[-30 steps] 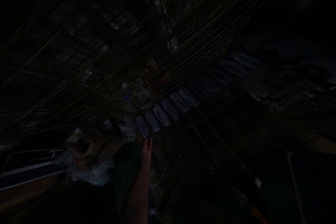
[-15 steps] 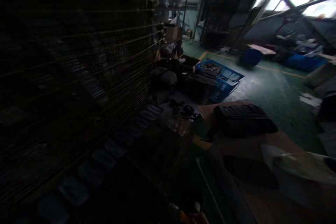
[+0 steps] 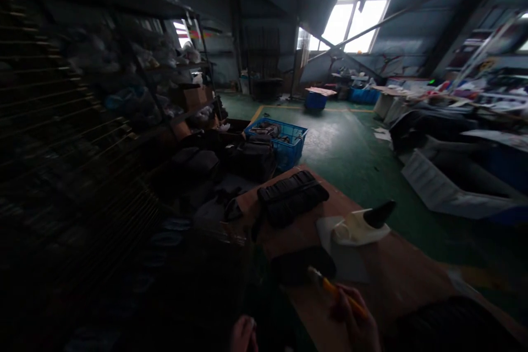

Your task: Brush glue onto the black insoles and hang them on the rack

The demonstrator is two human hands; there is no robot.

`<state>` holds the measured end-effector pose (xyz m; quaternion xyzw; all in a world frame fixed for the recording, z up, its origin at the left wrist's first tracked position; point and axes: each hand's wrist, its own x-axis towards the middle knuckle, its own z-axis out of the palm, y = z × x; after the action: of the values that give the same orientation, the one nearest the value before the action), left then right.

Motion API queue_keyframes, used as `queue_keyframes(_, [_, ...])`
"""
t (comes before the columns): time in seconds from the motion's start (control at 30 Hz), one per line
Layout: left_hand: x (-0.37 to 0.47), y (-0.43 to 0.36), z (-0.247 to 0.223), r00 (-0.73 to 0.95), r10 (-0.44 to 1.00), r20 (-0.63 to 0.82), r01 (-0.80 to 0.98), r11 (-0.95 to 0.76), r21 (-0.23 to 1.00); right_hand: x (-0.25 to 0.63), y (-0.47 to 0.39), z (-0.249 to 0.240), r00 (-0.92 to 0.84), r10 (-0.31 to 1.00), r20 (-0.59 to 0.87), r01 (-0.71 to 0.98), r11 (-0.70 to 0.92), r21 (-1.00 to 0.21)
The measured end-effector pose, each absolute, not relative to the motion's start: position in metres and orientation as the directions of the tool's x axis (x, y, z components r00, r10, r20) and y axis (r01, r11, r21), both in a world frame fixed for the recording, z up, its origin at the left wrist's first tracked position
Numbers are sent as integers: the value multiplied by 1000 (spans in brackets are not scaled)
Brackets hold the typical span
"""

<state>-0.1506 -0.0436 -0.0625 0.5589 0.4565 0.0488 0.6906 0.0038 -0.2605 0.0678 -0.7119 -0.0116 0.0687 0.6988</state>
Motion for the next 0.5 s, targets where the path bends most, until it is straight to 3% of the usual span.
queue_keyframes(0.1, [-117, -47, -46, 641, 500, -583, 487, 321, 812, 45, -296, 70, 992, 120, -27, -15, -97, -995])
queue_keyframes(0.3, [-74, -54, -10, 611, 635, -473, 459, 203, 865, 95, -329, 75, 988, 134, 78, 114, -286, -952])
queue_keyframes(0.5, [-54, -56, -7, 597, 641, -483, 518, 151, 842, 124, -329, 82, 989, 126, 73, 114, -355, -928])
